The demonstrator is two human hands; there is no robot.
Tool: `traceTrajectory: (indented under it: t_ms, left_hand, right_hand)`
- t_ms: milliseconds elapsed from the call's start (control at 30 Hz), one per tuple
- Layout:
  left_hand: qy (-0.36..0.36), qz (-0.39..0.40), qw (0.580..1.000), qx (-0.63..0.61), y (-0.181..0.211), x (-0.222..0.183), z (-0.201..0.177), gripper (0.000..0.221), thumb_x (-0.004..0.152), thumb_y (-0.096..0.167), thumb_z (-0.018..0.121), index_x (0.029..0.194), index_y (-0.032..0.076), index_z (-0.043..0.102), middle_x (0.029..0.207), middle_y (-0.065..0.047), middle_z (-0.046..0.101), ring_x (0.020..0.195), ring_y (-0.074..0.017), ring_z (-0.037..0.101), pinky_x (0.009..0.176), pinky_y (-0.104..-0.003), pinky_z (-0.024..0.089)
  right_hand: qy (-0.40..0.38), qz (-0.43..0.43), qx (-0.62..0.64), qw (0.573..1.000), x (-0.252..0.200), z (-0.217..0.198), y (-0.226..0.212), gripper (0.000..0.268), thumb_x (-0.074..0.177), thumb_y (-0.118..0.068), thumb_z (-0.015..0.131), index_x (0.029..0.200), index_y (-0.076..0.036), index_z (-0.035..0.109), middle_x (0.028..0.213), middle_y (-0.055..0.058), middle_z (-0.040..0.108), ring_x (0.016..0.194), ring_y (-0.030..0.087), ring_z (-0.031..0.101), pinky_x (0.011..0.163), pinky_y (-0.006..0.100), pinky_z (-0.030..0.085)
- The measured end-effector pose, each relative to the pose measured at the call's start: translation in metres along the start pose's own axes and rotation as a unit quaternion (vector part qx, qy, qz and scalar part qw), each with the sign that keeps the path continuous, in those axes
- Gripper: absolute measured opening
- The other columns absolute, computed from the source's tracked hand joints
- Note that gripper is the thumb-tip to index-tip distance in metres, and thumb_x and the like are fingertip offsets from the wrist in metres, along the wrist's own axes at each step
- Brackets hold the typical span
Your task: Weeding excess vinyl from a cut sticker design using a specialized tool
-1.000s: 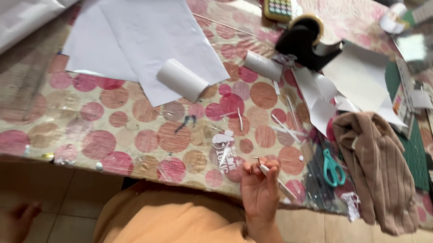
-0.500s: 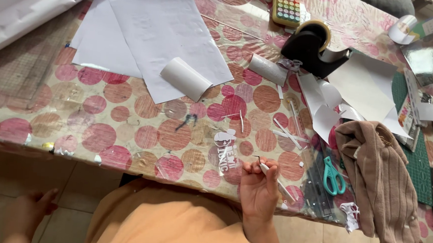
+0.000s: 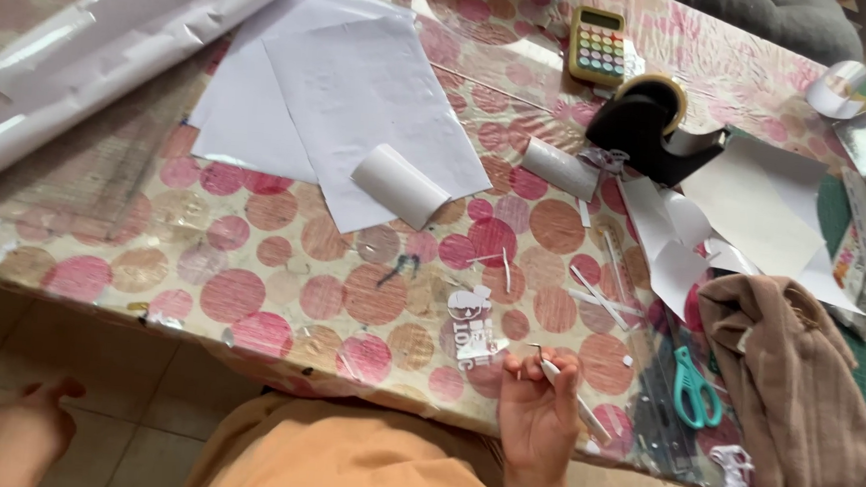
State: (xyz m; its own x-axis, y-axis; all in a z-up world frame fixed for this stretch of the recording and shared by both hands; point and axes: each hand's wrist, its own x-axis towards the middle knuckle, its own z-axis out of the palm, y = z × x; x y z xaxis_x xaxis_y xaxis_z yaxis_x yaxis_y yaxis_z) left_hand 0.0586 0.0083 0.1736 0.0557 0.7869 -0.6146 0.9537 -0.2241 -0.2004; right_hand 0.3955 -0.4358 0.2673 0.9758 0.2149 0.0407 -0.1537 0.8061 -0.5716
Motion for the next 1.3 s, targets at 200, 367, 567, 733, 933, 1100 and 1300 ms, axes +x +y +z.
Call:
traceTrajectory:
  t_ms: [200, 367, 567, 733, 933, 1100, 1300]
  left_hand:
    - [0.313, 0.456, 0.807, -0.207, 0.035, -0.131, -0.073, 0.022, 0.099, 0.015, 0.065, 0.115, 0.019, 0.079, 0.116, 0.004, 0.076, 0.105, -0.0141, 0.071, 0.101, -0.028, 0.05]
    - [0.206, 0.645, 0.708, -0.203, 0.166, -0.21, -0.081, 0.029, 0.088, 0.019, 0.068, 0.117, 0.016, 0.073, 0.123, -0.003, 0.074, 0.109, -0.0251, 0.068, 0.1, -0.042, 0.046]
    - [0.239, 0.745, 0.607, -0.137, 0.264, -0.221, -0.047, 0.027, 0.101, 0.033, 0.058, 0.116, 0.014, 0.07, 0.131, -0.011, 0.068, 0.113, -0.0328, 0.063, 0.104, -0.048, 0.03]
    - [0.239, 0.748, 0.611, -0.101, 0.277, -0.217, -0.057, 0.026, 0.099, 0.032, 0.06, 0.108, 0.011, 0.073, 0.126, -0.013, 0.071, 0.115, -0.0333, 0.064, 0.107, -0.049, 0.024]
    - [0.125, 0.782, 0.589, -0.161, 0.288, -0.21, -0.068, 0.023, 0.099, 0.019, 0.055, 0.107, 0.003, 0.069, 0.12, -0.018, 0.067, 0.094, -0.0347, 0.069, 0.097, -0.049, 0.045]
    - [0.118, 0.8, 0.578, -0.108, 0.299, -0.217, -0.07, 0.031, 0.099, 0.015, 0.052, 0.124, 0.002, 0.064, 0.136, -0.022, 0.062, 0.121, -0.0364, 0.059, 0.105, -0.049, 0.034]
    - [0.106, 0.828, 0.545, -0.073, 0.318, -0.199, -0.037, 0.038, 0.096, 0.011, 0.042, 0.127, 0.006, 0.063, 0.146, -0.021, 0.057, 0.112, -0.0366, 0.065, 0.104, -0.051, 0.039]
  right_hand:
    - [0.005, 0.024, 0.013, 1.0, 0.005, -0.004, 0.001, 0.011, 0.1, -0.025, 0.071, 0.1, -0.014, 0.069, 0.097, 0.001, 0.065, 0.084, 0.013, 0.058, 0.092, 0.039, 0.043]
    - [0.018, 0.038, 0.0, 0.999, 0.001, -0.003, -0.004, 0.011, 0.101, -0.027, 0.07, 0.099, -0.017, 0.073, 0.094, -0.001, 0.062, 0.083, 0.011, 0.057, 0.095, 0.04, 0.043]
    - [0.027, 0.058, -0.005, 0.998, 0.003, -0.001, -0.008, 0.012, 0.101, -0.027, 0.07, 0.099, -0.015, 0.072, 0.096, 0.0, 0.063, 0.082, 0.011, 0.058, 0.096, 0.041, 0.041]
    - [0.034, 0.088, -0.01, 0.995, 0.007, -0.001, -0.03, 0.016, 0.1, -0.03, 0.072, 0.098, -0.015, 0.075, 0.101, 0.0, 0.065, 0.082, 0.008, 0.06, 0.095, 0.043, 0.044]
    - [0.019, 0.097, 0.013, 0.995, 0.017, -0.011, -0.052, 0.016, 0.102, -0.023, 0.073, 0.098, -0.008, 0.069, 0.096, 0.004, 0.06, 0.076, 0.009, 0.055, 0.077, 0.023, 0.045]
    - [0.032, 0.139, 0.023, 0.989, 0.014, -0.011, -0.044, 0.015, 0.101, -0.023, 0.07, 0.098, -0.011, 0.063, 0.095, 0.002, 0.053, 0.076, 0.008, 0.046, 0.076, 0.023, 0.039]
    - [0.018, 0.161, 0.023, 0.987, 0.015, -0.014, -0.048, 0.015, 0.104, -0.026, 0.068, 0.101, -0.013, 0.062, 0.096, 0.0, 0.056, 0.077, 0.008, 0.048, 0.086, 0.03, 0.04]
